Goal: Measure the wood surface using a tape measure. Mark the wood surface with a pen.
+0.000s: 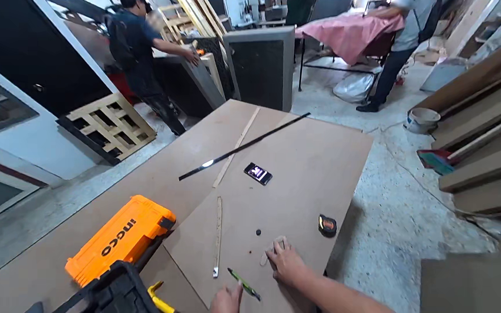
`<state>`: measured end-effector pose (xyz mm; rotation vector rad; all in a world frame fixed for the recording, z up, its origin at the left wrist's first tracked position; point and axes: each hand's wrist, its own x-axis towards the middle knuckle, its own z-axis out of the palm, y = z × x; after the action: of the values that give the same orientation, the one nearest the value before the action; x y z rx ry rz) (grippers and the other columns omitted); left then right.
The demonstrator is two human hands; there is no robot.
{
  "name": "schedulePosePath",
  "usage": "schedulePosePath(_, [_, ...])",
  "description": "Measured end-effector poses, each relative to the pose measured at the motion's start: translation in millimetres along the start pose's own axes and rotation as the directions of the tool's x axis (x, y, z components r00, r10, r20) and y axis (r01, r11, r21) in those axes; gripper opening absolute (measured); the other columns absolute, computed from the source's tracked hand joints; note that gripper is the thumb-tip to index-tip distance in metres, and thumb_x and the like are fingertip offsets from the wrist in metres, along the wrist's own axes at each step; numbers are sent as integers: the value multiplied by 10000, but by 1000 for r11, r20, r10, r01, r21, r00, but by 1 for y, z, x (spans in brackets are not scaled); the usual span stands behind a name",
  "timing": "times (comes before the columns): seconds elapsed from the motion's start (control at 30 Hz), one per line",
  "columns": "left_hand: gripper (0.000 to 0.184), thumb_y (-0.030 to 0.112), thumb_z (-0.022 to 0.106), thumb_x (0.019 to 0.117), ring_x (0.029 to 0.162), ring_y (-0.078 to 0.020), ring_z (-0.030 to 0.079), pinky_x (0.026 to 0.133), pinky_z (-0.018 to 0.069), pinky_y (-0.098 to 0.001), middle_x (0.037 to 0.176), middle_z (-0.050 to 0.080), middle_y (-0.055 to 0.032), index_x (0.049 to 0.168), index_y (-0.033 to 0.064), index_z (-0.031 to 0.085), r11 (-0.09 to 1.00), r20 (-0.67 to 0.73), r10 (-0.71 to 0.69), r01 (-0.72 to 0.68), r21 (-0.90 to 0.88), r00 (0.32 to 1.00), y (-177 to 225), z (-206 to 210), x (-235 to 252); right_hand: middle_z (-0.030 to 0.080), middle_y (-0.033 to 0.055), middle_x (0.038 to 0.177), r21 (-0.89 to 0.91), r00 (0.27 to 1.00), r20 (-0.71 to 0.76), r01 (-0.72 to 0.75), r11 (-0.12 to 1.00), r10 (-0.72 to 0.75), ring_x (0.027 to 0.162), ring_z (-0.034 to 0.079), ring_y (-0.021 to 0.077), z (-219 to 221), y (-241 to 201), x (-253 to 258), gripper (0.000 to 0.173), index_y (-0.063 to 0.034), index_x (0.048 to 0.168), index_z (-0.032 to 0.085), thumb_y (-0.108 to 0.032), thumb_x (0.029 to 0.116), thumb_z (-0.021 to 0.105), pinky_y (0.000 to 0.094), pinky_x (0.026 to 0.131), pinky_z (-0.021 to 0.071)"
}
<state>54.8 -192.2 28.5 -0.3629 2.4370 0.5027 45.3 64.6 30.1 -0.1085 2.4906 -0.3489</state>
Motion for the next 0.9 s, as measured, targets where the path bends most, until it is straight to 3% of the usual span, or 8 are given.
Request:
schedulePosePath(0.23, [711,692,592,936,1143,-366,677,1003,516,-592,1137,726,-210,1117,23,752,995,55,-84,81,59,995,32,7,14,246,248,1669,26,998,-54,25,999,-24,1498,212,572,10,8,-2,715,-266,1602,386,-417,963,669,766,1093,331])
schedulePosePath(0.37, [480,509,675,959,943,-305,721,886,561,-547,958,751,-140,998,38,757,996,100,-88,86,29,991,33,10,30,218,249,1678,12,998,-64,12,1000,-11,1488,219,586,13,8,3,755,-267,1605,382,-415,941,710,758,1080,351])
schedulePosePath(0.5, [312,281,638,1023,567,-178,642,574,563,-373,676,681,-73,885,10,709,938,76,10,17,-346,997,31,2,28,211,250,1680,15,999,-32,19,1000,-19,1494,203,583,8,7,5,776,-237,1612,370,-370,934,724,770,1106,305])
schedulePosePath(0.57, [266,193,603,1038,655,-199,660,666,577,-407,743,687,-98,878,-6,679,874,15,126,-104,-475,992,43,-6,28,206,251,1681,29,999,-28,23,999,-23,1497,182,591,6,7,5,775,-225,1619,355,-346,944,718,781,1095,303])
schedulePosePath(0.7, [166,25,584,1027,905,-293,757,828,634,-461,1042,748,-185,1172,-55,585,739,17,273,-198,-644,962,95,-24,27,221,249,1677,38,999,-26,33,999,-32,1488,196,596,4,7,4,746,-206,1622,347,-275,962,690,764,1083,327])
schedulePosePath(0.8, [757,-91,548,996,888,-334,760,785,645,-468,1197,702,-210,1624,153,205,591,36,346,-189,-784,937,134,-32,27,199,270,1677,40,999,-6,44,998,-44,1488,187,607,0,8,3,730,-177,1626,336,-177,971,658,776,1088,312])
schedulePosePath(0.83, [839,-94,514,1004,895,-328,759,782,641,-463,1243,693,-193,1661,256,127,548,47,368,-175,-818,929,144,-35,29,195,274,1677,40,999,-6,45,998,-45,1487,186,608,-2,8,3,731,-171,1624,339,-160,967,659,774,1089,311])
schedulePosePath(0.9, [660,-12,429,1056,950,-303,746,800,628,-445,1279,680,-167,1634,268,276,461,63,403,-143,-876,913,158,-35,34,199,278,1673,42,999,-21,45,998,-44,1479,197,610,-1,8,2,704,-147,1607,367,-144,966,657,769,1086,318])
